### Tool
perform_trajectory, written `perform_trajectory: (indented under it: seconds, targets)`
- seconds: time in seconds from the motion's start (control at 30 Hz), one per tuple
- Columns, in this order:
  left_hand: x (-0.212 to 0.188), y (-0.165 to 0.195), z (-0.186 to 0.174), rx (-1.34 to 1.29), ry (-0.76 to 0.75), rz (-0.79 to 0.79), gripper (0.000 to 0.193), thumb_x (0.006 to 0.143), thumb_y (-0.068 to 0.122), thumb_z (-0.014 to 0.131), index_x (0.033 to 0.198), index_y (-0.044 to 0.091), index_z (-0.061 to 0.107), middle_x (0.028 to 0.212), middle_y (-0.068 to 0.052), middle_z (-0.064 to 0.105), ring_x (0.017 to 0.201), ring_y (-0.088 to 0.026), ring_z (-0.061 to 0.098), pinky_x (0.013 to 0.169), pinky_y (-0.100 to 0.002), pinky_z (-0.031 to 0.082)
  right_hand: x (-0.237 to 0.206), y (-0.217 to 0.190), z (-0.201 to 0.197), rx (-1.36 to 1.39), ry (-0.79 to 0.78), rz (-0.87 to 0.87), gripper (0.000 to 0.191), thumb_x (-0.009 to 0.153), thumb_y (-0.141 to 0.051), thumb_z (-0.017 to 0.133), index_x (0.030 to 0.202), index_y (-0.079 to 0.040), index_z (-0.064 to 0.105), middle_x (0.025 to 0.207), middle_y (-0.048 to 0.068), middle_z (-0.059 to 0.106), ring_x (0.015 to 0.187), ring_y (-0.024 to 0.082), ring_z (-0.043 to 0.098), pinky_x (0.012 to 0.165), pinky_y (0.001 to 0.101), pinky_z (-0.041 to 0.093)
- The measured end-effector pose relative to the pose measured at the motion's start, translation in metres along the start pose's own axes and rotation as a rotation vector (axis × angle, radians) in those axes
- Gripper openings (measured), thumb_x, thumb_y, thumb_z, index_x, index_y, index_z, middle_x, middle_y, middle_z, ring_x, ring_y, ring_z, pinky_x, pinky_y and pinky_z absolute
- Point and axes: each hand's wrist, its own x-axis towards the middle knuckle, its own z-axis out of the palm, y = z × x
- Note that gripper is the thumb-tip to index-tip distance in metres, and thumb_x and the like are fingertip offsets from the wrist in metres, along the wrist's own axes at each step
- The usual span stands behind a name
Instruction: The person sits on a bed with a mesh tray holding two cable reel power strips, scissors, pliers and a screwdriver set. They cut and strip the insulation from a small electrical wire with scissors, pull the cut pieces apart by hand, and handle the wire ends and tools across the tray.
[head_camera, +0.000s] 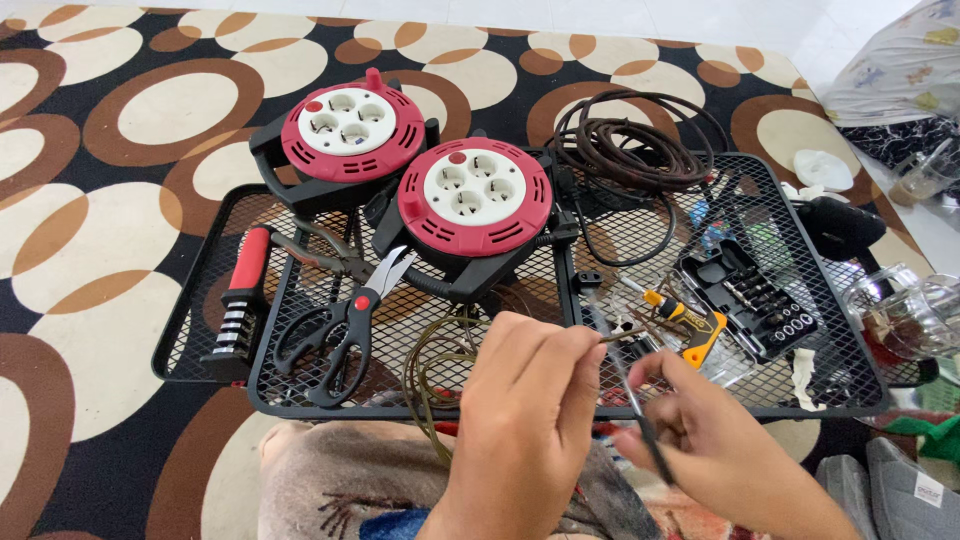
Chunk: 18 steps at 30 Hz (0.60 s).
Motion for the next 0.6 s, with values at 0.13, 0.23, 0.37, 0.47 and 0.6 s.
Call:
perform_trajectory:
  seconds: [0.13, 0.23, 0.37, 0.47, 0.6]
  targets:
    - [0.004, 0.004, 0.002, -0.038, 0.027, -0.033, 0.011, 0.092, -0.001, 0.073, 0.101, -0.002, 0.066, 0.093, -0.011, 0.066, 0.089, -0.029, 0.064, 0.076, -0.037, 0.053, 0.022, -0.012, 0.005, -0.386, 0.195, -0.029, 0.034, 0.077, -0.021, 0.085, 0.095, -0.003, 0.062, 0.054, 0.008, 0.059, 0.053, 0.018, 0.051, 0.05, 0.0356, 0.042]
    - [0.005, 0.006, 0.003, -0.055, 0.025, -0.046, 0.01, 0.092, -0.001, 0.072, 0.101, -0.002, 0.067, 0.093, -0.011, 0.067, 0.088, -0.029, 0.065, 0.075, -0.036, 0.053, 0.033, -0.026, 0.007, -0.498, 0.263, -0.105, 0.024, 0.073, -0.021, 0.081, 0.084, -0.002, 0.071, 0.061, 0.009, 0.072, 0.054, 0.025, 0.07, 0.056, 0.0354, 0.056]
    - [0.005, 0.005, 0.002, -0.069, 0.015, -0.074, 0.009, 0.092, 0.0, 0.072, 0.1, -0.002, 0.067, 0.092, -0.011, 0.067, 0.087, -0.028, 0.065, 0.075, -0.036, 0.053, 0.043, -0.039, 0.004, -0.648, 0.227, -0.201, 0.024, 0.077, -0.025, 0.078, 0.089, -0.005, 0.078, 0.071, 0.014, 0.075, 0.069, 0.036, 0.071, 0.067, 0.0405, 0.054]
    - [0.006, 0.004, 0.001, -0.068, 0.017, -0.077, 0.009, 0.093, 0.0, 0.072, 0.1, -0.002, 0.067, 0.091, -0.011, 0.067, 0.087, -0.028, 0.065, 0.075, -0.036, 0.053, 0.048, -0.041, -0.004, -0.679, 0.198, -0.438, 0.022, 0.075, -0.021, 0.075, 0.086, -0.002, 0.076, 0.083, 0.014, 0.076, 0.079, 0.036, 0.07, 0.073, 0.0414, 0.054]
    - [0.008, 0.003, 0.002, -0.061, 0.02, -0.077, 0.008, 0.093, 0.001, 0.072, 0.1, -0.001, 0.068, 0.091, -0.011, 0.067, 0.087, -0.028, 0.065, 0.075, -0.036, 0.053, 0.051, -0.035, -0.007, -0.619, 0.171, -0.396, 0.022, 0.073, -0.018, 0.073, 0.085, -0.001, 0.074, 0.084, 0.012, 0.074, 0.081, 0.034, 0.07, 0.071, 0.0405, 0.055]
